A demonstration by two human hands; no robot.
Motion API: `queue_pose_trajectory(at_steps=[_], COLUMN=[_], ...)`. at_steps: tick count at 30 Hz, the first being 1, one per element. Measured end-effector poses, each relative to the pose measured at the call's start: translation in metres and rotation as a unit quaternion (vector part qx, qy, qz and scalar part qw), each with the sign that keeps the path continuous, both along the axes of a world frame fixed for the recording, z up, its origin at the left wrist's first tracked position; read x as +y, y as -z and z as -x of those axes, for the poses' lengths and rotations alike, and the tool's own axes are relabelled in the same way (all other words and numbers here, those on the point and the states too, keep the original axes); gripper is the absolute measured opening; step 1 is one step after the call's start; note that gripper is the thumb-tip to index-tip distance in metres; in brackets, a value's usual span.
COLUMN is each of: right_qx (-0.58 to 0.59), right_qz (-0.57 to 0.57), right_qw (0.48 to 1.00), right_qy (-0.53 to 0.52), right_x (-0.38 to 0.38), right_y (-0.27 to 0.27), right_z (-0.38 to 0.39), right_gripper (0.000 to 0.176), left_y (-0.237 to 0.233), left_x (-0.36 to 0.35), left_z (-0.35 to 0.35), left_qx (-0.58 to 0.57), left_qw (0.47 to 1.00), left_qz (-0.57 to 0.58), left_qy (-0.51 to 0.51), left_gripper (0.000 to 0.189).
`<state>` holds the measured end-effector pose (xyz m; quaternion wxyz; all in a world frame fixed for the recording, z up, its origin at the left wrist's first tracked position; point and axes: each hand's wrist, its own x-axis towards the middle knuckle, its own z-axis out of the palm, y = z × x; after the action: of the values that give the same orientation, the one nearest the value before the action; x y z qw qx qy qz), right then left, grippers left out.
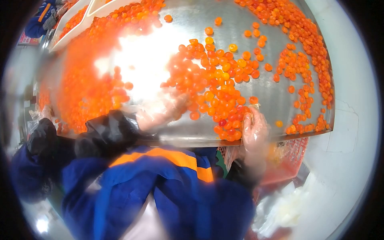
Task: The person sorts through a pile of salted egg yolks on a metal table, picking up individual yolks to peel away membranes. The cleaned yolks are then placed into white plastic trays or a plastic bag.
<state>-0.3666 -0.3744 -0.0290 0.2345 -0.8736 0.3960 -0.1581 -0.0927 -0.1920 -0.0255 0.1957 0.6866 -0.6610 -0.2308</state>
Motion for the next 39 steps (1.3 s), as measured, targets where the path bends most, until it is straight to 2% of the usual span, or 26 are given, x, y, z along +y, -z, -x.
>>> queue_pose_trajectory(at_steps=[2,3,5,9,11,12,13,14,15,16,17,18,20,21,23,27,29,34,36,38,39], right_qx=[-0.004,-0.026,-0.049,-0.096,-0.097,-0.092,-0.086,-0.086,-0.112,-0.138,-0.151,-0.151,-0.179,-0.185,-0.186,-0.182,-0.18,-0.182,-0.144,-0.106,-0.068], right_qz=[-0.006,0.01,0.026,0.046,0.055,0.044,0.031,0.031,0.001,-0.03,-0.046,-0.045,-0.093,-0.077,-0.049,0.031,0.036,0.032,0.112,0.116,0.118], right_qw=[1.0,0.999,0.997,0.993,0.993,0.995,0.996,0.996,0.992,0.986,0.982,0.982,0.968,0.965,0.96,0.941,0.939,0.939,0.93,0.934,0.937], right_qy=[0.01,0.029,0.048,0.043,0.033,0.01,-0.014,-0.013,-0.051,-0.088,-0.106,-0.106,-0.151,-0.168,-0.202,-0.282,-0.289,-0.291,-0.32,-0.32,-0.321], right_x=[0.004,0.005,0.007,0.012,0.015,0.016,0.018,0.02,0.023,0.027,0.034,0.039,0.048,0.049,0.05,0.048,0.047,0.048,0.049,0.053,0.055], right_y=[-0.006,-0.008,-0.008,-0.016,-0.023,-0.026,-0.028,-0.03,-0.032,-0.036,-0.044,-0.05,-0.058,-0.06,-0.064,-0.065,-0.067,-0.071,-0.068,-0.07,-0.071], right_z=[-0.004,-0.006,-0.007,-0.014,-0.02,-0.023,-0.027,-0.032,-0.04,-0.049,-0.057,-0.064,-0.074,-0.077,-0.081,-0.084,-0.085,-0.084,-0.083,-0.084,-0.084], right_gripper=[0.03,0.031,0.032,0.035,0.036,0.032,0.028,0.028,0.025,0.021,0.017,0.017,0.015,0.014,0.013,0.012,0.011,0.011,0.018,0.02,0.022], left_y=[0.007,0.003,-0.008,-0.011,-0.012,-0.015,-0.019,-0.022,-0.024,-0.026,-0.027,-0.028,-0.03,-0.035,-0.05,-0.057,-0.058,-0.043,-0.037,-0.034,-0.035], left_x=[-0.003,-0.002,0.0,0.001,-0.002,-0.003,-0.003,-0.003,-0.004,-0.004,-0.004,-0.004,-0.002,0.0,0.005,0.006,0.007,0.008,0.007,0.006,0.006], left_z=[0.004,0.005,0.007,0.001,0.003,0.005,0.008,0.01,0.01,0.008,0.007,0.008,0.01,0.011,0.011,0.009,0.008,0.01,0.01,0.01,0.011], left_qx=[-0.075,-0.076,0.065,0.089,0.253,0.252,0.418,0.568,0.568,0.385,0.174,0.173,0.076,0.076,-0.008,-0.023,-0.015,0.056,0.092,0.093,0.093], left_qw=[0.99,0.99,0.996,0.994,0.958,0.958,0.889,0.788,0.789,0.918,0.98,0.98,0.973,0.973,0.981,0.982,0.987,0.983,0.977,0.982,0.982], left_qz=[0.116,0.116,0.021,-0.045,-0.106,-0.106,-0.122,-0.134,-0.134,-0.02,0.095,0.096,0.216,0.217,0.191,0.182,0.154,0.174,0.188,0.16,0.16], left_qy=[0.0,0.0,-0.051,-0.035,-0.086,-0.084,-0.142,-0.195,-0.194,-0.097,0.008,0.008,0.017,0.017,0.025,0.038,0.051,0.034,0.035,0.023,0.023], left_gripper=[0.018,0.018,0.017,0.025,0.023,0.023,0.023,0.026,0.026,0.032,0.038,0.038,0.04,0.04,0.04,0.041,0.043,0.044,0.043,0.03,0.03])
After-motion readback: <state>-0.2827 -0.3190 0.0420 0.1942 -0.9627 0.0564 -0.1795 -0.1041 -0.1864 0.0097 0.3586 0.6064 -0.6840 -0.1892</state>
